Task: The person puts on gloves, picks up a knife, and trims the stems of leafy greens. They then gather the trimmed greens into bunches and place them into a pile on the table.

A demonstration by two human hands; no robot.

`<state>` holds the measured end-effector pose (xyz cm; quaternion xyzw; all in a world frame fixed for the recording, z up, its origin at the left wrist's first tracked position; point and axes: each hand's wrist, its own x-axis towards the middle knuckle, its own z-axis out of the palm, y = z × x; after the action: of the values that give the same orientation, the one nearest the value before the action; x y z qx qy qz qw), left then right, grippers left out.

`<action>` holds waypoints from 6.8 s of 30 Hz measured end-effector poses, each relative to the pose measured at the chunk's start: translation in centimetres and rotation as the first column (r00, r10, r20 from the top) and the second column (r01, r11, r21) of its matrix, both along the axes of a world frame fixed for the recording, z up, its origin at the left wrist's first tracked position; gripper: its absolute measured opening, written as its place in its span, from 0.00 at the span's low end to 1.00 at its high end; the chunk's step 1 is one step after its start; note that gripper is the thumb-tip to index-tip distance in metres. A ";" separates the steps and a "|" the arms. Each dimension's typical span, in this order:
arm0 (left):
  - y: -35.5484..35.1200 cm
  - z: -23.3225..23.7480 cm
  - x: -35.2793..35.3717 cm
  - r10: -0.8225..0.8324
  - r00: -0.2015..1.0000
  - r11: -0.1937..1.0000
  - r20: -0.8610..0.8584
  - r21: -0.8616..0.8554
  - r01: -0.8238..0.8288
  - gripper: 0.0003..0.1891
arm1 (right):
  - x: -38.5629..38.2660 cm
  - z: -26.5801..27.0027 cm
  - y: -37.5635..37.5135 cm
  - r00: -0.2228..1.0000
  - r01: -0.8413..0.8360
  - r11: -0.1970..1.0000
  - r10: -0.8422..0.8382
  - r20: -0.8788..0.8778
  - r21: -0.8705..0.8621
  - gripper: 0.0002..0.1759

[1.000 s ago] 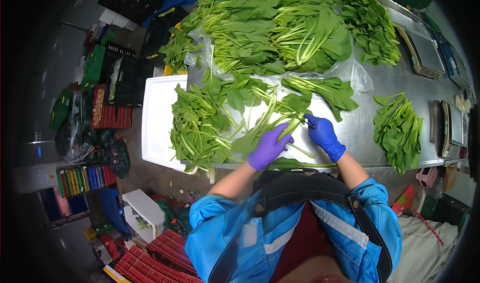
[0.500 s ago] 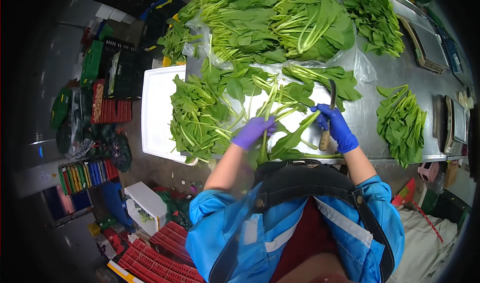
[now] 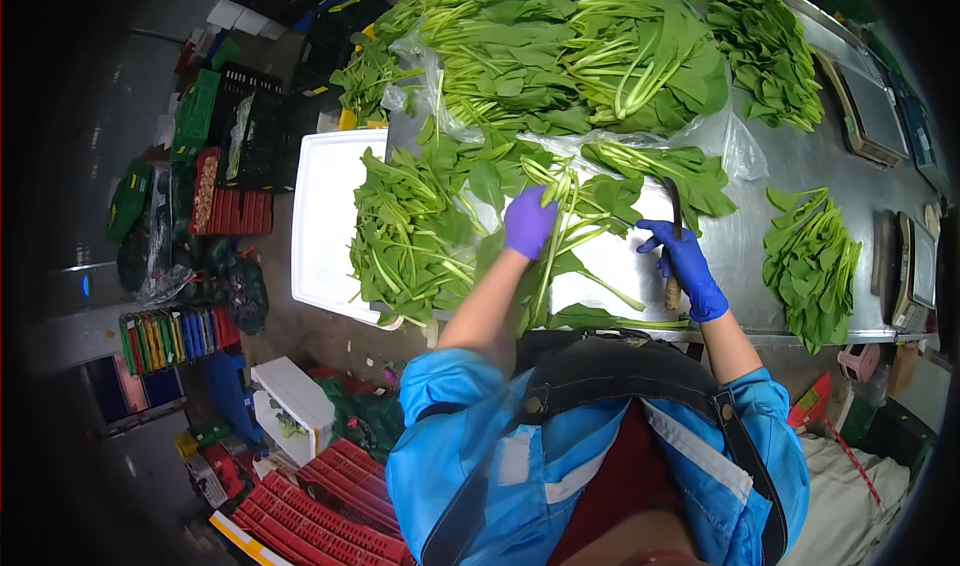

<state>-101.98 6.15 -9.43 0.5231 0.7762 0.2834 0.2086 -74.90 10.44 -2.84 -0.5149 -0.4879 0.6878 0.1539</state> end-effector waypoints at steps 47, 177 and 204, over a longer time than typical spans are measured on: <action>-1.7 7.2 0.5 0.048 0.556 0.977 0.830 -0.155 0.147 0.14 | -1.2 0.3 2.1 0.996 -0.083 0.996 0.084 0.040 -0.024 0.16; -3.2 11.9 4.1 -0.034 0.673 0.997 0.739 0.070 -0.027 0.14 | -1.2 -0.3 2.6 0.766 -0.590 0.635 0.244 0.594 0.499 0.11; -1.8 10.8 -3.3 -0.086 -0.125 0.963 0.988 0.050 -0.263 0.24 | -2.0 -9.2 9.4 0.781 -0.427 0.570 -0.158 0.604 0.702 0.25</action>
<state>-105.28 4.36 1.39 0.1001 0.3521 0.6801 0.6352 -76.89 19.87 -12.04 -0.5356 -0.8084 0.1928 0.1498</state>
